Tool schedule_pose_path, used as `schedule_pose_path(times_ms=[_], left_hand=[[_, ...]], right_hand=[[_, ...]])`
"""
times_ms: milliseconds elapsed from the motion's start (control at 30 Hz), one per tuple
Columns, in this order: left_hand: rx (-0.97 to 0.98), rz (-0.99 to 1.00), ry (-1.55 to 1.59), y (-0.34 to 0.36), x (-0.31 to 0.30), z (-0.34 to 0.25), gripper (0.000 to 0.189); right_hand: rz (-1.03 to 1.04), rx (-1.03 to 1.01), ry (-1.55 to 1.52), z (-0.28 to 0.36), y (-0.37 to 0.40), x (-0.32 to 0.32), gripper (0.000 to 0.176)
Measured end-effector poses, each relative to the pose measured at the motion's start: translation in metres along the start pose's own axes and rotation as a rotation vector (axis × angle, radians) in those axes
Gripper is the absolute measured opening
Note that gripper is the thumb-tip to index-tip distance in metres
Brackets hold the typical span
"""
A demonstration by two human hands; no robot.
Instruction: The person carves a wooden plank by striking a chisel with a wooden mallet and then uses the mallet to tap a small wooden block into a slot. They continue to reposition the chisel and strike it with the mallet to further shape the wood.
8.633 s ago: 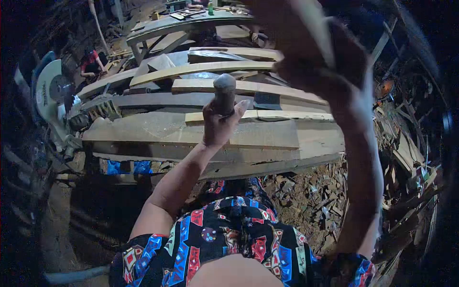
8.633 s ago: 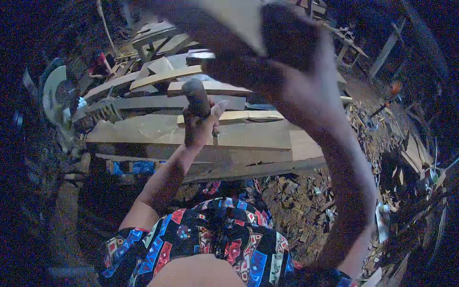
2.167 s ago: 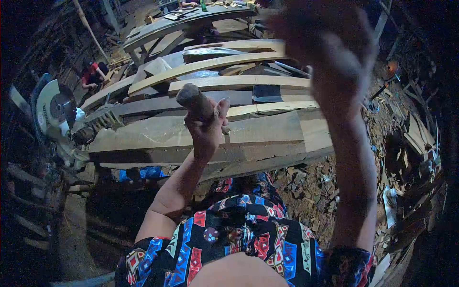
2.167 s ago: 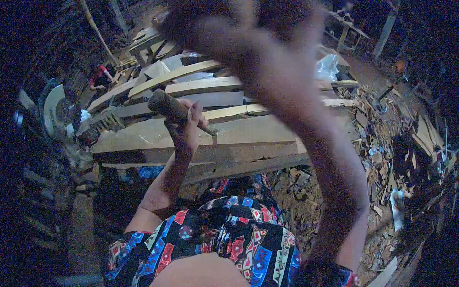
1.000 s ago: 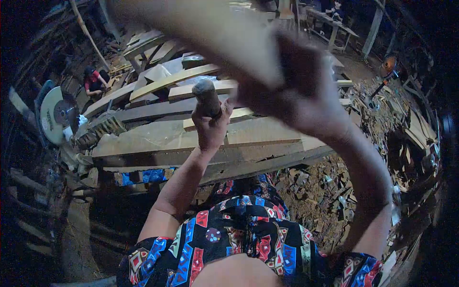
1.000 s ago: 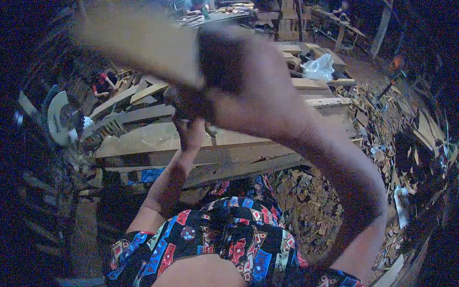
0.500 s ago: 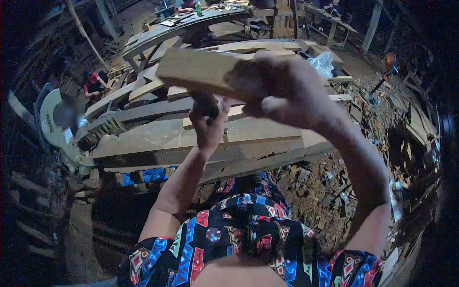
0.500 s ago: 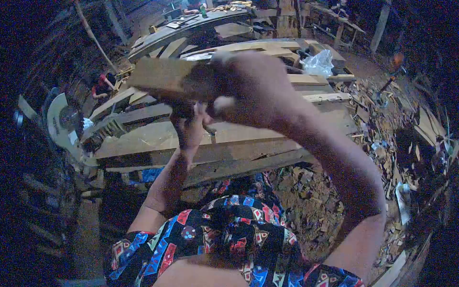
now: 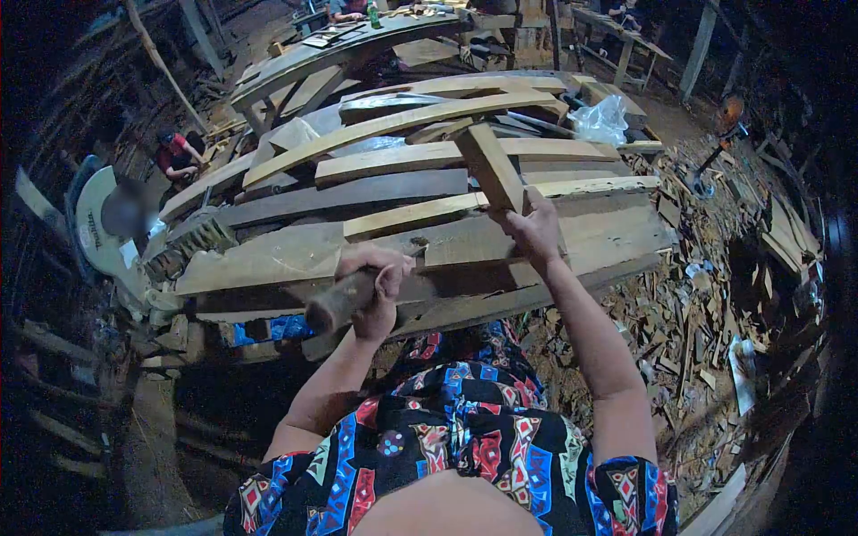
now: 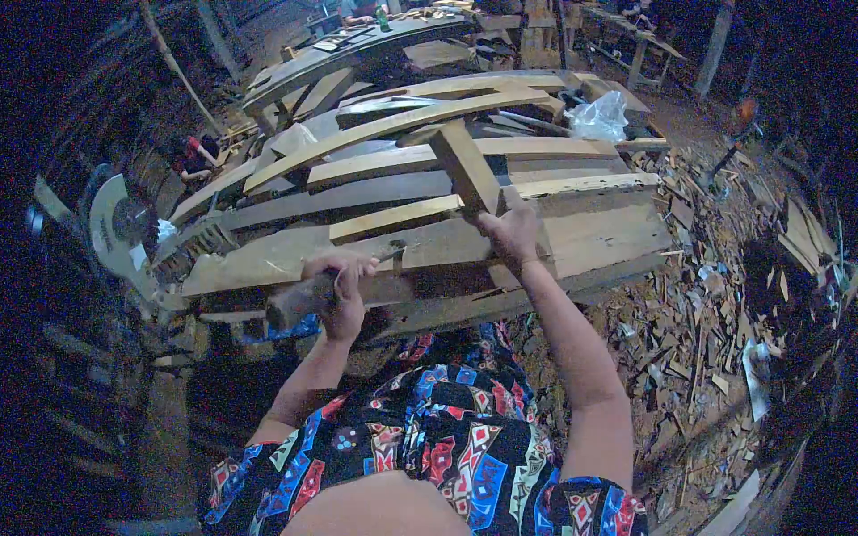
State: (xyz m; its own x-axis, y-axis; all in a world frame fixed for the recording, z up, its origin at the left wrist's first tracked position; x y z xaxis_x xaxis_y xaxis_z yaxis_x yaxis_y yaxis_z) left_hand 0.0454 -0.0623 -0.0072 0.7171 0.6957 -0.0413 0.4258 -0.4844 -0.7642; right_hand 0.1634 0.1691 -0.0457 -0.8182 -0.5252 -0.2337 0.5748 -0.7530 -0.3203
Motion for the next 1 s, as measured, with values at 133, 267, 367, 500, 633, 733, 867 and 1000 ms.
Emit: schedule_pose_path(times_ms=[133,267,367,500,633,733,867,1000], left_hand=[[0.072,-0.062,0.081,0.018,0.008,-0.013,0.024],[0.001,-0.022,0.105,-0.007,0.000,-0.005,0.021],[-0.171,-0.247,0.181,-0.041,-0.004,-0.009,0.018],[-0.173,-0.256,0.322,-0.064,-0.003,-0.001,0.019],[-0.268,-0.079,0.303,-0.072,-0.001,0.005,0.018],[-0.330,-0.028,0.413,-0.072,0.000,0.017,0.016],[-0.353,0.068,0.507,-0.079,0.007,0.024,0.021],[-0.353,0.120,0.583,-0.085,0.012,0.028,0.021]], right_hand=[[0.010,0.054,0.026,0.004,0.003,0.000,0.037],[0.090,0.055,0.057,0.006,0.007,0.000,0.030],[0.065,0.015,0.062,0.015,0.009,-0.001,0.029],[0.059,-0.032,-0.063,0.020,0.011,0.000,0.032],[0.066,-0.019,0.059,0.008,0.007,-0.001,0.037],[0.073,0.031,0.117,0.010,0.006,-0.002,0.039],[0.061,0.041,0.071,0.013,0.009,-0.001,0.038],[0.060,0.024,0.004,-0.006,0.004,0.002,0.036]])
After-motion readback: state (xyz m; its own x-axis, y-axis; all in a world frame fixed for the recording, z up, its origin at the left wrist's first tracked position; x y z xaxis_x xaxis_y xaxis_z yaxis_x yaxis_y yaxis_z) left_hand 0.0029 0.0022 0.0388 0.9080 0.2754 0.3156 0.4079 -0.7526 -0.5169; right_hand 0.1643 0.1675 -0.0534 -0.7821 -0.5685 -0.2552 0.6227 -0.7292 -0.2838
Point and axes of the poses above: each hand's wrist, its own y-axis away from the middle knuckle, its own x-axis out of the palm, z = x × y, the point moved 2 cm from there along -y, towards the middle knuckle, and after that the axes turned 4 degrees about z, right-handed, at the moved point
